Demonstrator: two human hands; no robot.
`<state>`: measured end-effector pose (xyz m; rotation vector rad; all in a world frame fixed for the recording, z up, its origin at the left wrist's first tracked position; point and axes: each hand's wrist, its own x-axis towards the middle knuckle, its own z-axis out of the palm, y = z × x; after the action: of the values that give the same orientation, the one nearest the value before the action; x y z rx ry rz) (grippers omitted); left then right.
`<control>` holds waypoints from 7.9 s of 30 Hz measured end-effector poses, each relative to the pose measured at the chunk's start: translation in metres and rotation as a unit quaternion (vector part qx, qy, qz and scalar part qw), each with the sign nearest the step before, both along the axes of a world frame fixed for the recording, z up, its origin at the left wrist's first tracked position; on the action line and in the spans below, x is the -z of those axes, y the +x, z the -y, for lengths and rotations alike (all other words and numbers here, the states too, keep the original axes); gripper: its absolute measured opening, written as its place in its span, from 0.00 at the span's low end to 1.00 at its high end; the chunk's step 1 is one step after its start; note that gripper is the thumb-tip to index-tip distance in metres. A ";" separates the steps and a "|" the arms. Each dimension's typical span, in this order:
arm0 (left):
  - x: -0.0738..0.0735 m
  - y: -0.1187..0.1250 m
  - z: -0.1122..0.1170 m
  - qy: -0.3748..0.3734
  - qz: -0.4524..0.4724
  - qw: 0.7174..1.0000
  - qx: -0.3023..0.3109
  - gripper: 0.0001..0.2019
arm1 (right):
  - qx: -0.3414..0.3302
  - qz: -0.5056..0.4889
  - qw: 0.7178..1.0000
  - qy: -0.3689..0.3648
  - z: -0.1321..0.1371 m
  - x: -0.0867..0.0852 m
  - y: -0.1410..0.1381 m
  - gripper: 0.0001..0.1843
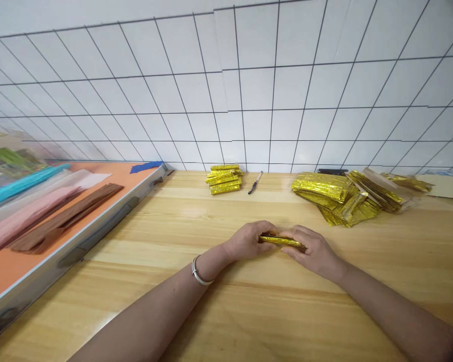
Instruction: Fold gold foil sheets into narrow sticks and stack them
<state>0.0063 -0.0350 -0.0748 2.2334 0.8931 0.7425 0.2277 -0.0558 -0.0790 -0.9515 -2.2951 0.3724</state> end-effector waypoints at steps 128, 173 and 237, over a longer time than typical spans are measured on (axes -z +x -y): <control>-0.063 -0.021 0.063 0.003 0.127 0.992 -0.023 0.14 | -0.053 0.036 0.994 -0.087 0.033 -0.018 -0.026 0.19; 0.010 -0.119 0.037 -0.099 0.078 0.972 -0.198 0.11 | -0.024 -0.001 0.999 -0.027 -0.010 0.009 -0.041 0.12; 0.000 -0.099 0.062 0.096 -0.048 0.993 -0.055 0.08 | -0.109 0.034 0.993 -0.018 0.017 -0.005 -0.055 0.11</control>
<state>-0.0927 -0.0972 -0.0746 2.4226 1.0368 0.8063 0.1724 -0.0728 -0.0739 -0.7433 -2.4705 0.4806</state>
